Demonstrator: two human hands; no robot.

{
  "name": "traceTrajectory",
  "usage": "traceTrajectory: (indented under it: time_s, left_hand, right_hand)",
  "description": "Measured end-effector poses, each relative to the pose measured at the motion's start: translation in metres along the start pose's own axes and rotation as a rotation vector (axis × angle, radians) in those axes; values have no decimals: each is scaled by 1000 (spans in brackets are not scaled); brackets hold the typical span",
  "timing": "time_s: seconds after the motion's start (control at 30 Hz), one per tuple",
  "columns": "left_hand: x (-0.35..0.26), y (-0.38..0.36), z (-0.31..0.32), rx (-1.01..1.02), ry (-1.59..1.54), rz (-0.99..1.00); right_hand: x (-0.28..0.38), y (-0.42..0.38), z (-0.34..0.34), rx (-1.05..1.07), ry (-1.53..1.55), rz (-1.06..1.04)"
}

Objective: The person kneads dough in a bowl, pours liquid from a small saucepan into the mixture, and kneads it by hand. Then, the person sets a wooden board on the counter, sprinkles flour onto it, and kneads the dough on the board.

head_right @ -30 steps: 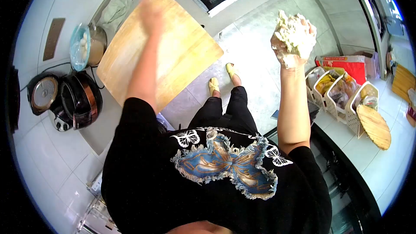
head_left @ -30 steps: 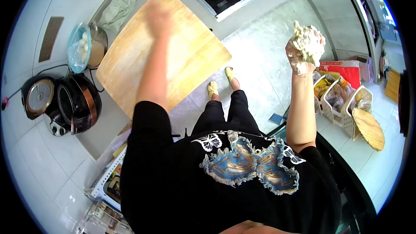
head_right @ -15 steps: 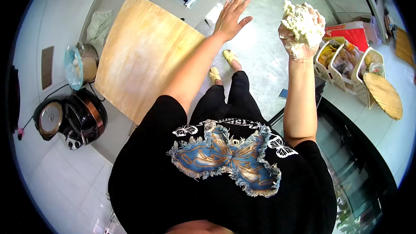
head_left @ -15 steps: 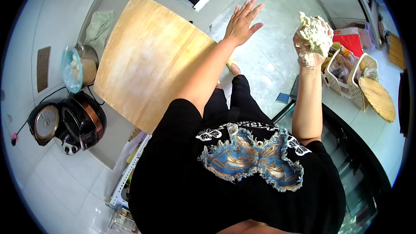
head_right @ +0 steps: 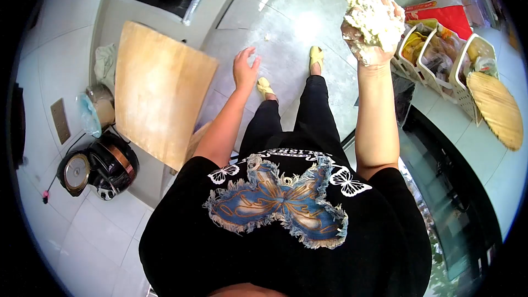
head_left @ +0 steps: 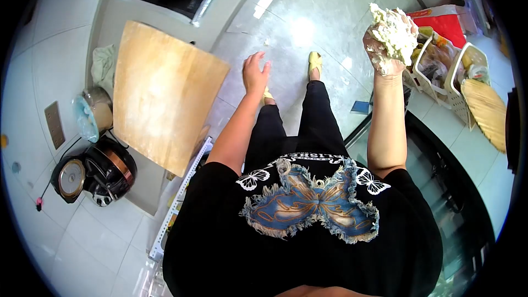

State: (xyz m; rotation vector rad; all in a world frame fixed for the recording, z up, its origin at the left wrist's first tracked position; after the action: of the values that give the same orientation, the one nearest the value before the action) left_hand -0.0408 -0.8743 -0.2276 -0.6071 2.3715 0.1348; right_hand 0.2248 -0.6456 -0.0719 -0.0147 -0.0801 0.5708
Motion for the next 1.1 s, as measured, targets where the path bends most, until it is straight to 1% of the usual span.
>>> traceTrajectory:
  time_s: [0.03, 0.07, 0.1, 0.13, 0.17, 0.2, 0.23, 0.27, 0.3, 0.33, 0.37, 0.4, 0.47, 0.53, 0.57, 0.6, 0.63, 0.67, 0.7, 0.73, 0.8, 0.83, 0.9, 1.03, 1.1]
  left_hand:
    - [12, -11, 15, 12, 6, -18]
    - [27, -16, 29, 11, 106, -128]
    - [42, -14, 43, 14, 206, -231]
    - [63, -13, 50, 35, 208, -236]
    - [80, -16, 65, 31, 337, -315]
    - [94, -15, 80, 13, 466, -388]
    - [112, -10, 97, 25, 472, -399]
    - [127, -7, 116, 17, 521, -479]
    - [143, -4, 134, 6, 571, -554]
    - [160, -3, 154, 19, 582, -559]
    - [186, -10, 147, 31, 588, -601]
    - [205, -2, 174, 28, 604, -623]
    - [244, 5, 216, 56, 623, -658]
    - [280, 7, 249, 83, 647, -702]
    - [298, 9, 264, 88, 645, -740]
    - [265, 33, 230, 50, 645, -735]
    - [266, 40, 246, 47, 670, -722]
    - [269, 46, 251, 45, 688, -694]
    - [270, 52, 254, 40, 695, -663]
    - [275, 56, 258, 43, 698, -662]
    - [288, 63, 265, -15, 724, -658]
    - [290, 69, 260, -9, 721, -660]
    - [294, 75, 263, -117, 701, -632]
    - [283, 92, 262, -117, 655, -661]
    - [277, 97, 259, -60, 695, -684]
  right_hand:
    - [10, 4, -15, 21, 27, -9]
    - [21, 9, -30, 42, 55, -18]
    - [36, 14, -47, -117, 491, 40]
    - [41, 14, -57, -280, 926, 88]
    - [41, 18, -64, -119, 1871, 196]
    - [41, 21, -71, -60, 2795, 489]
    - [46, 27, -84, -82, 2832, 524]
    - [51, 31, -105, -107, 2870, 558]
    - [58, 30, -134, -126, 2832, 686]
    - [70, 21, -169, 0, 2920, 417]
    - [45, 19, -167, -3, 2930, 358]
    - [47, 18, -192, 21, 2943, 322]
    - [32, 18, -228, 2, 2838, 147]
    - [12, 16, -258, -9, 2824, 82]
    - [19, 2, -288, -27, 2901, 322]
    - [33, -7, -239, 52, 2942, 385]
    - [48, -18, -256, 33, 2828, 247]
    - [51, -23, -260, 44, 2792, 199]
    - [51, -27, -262, 65, 2779, 189]
    - [51, -31, -266, 75, 2772, 181]
    - [50, -34, -273, 95, 2759, 171]
    - [48, -35, -270, 105, 2749, 165]
    - [52, -38, -275, 123, 2745, 145]
    - [57, -43, -276, 163, 2733, 71]
    - [56, -43, -273, 189, 2725, 23]
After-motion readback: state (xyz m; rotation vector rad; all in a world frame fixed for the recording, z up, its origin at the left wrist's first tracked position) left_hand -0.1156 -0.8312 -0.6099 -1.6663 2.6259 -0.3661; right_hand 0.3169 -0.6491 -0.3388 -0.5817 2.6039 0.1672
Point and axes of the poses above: each hand's wrist, its own y-axis towards the middle knuckle, its own z-axis out of the palm, x = y × z, the point moved 1 cm from there along y, towards the middle knuckle, and after that the axes turned 5 degrees about -x, right-handed, at the moved point
